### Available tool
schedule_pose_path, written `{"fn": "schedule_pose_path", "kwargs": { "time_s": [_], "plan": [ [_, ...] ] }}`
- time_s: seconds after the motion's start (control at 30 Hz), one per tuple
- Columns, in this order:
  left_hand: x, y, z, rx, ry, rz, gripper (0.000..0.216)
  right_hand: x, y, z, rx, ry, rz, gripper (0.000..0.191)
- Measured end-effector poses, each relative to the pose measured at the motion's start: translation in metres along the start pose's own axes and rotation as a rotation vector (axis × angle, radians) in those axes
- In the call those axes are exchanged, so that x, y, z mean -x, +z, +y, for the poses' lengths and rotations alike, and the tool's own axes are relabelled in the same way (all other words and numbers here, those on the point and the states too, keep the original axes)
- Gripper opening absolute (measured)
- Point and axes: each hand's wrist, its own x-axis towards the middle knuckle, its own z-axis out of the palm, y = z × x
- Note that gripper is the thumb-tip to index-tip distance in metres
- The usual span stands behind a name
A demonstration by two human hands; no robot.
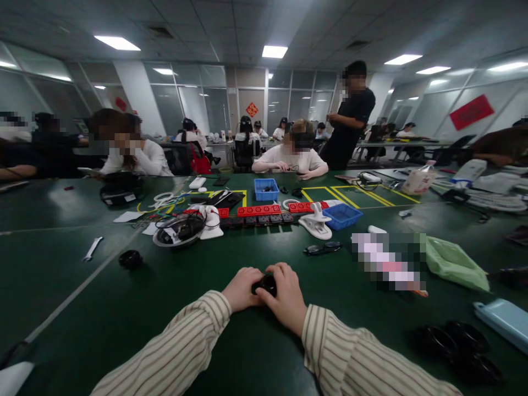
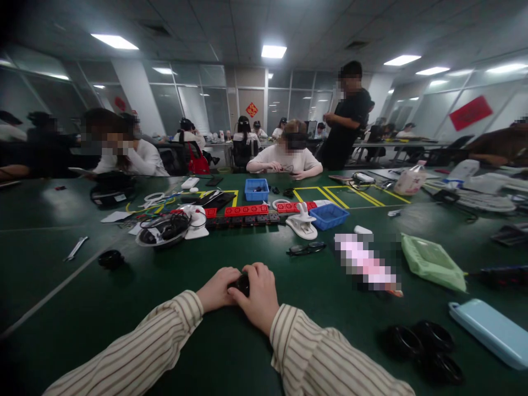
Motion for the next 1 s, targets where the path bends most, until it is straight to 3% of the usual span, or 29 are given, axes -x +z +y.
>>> {"fn": "schedule_pose_path", "kwargs": {
  "time_s": [0.2,0.4,0.5,0.7,0.87,1.0],
  "plan": [
    [-0.001,-0.002,0.002,0.026,-0.002,-0.012,0.028,-0.007,-0.004,0.009,-0.041,-0.198,-0.073,0.02],
    [-0.001,-0.002,0.002,0.016,-0.012,-0.035,0.024,-0.006,-0.008,0.006,-0.223,-0.38,-0.122,0.03],
    [0.0,-0.002,0.0,0.039,-0.019,-0.032,0.028,-0.004,-0.009,0.003,-0.238,-0.338,-0.12,0.034],
    [0.0,-0.005,0.001,0.033,0.001,-0.076,0.03,0.0,-0.005,0.009,-0.118,-0.156,0.007,0.049],
    [0.0,-0.008,0.008,0.082,-0.03,-0.025,0.065,-0.001,-0.001,0.009,-0.076,-0.034,0.01,0.052],
    [0.0,-0.005,0.01,0.058,-0.054,0.004,0.04,-0.002,0.002,0.007,-0.054,-0.005,-0.015,0.045]
  ]
}}
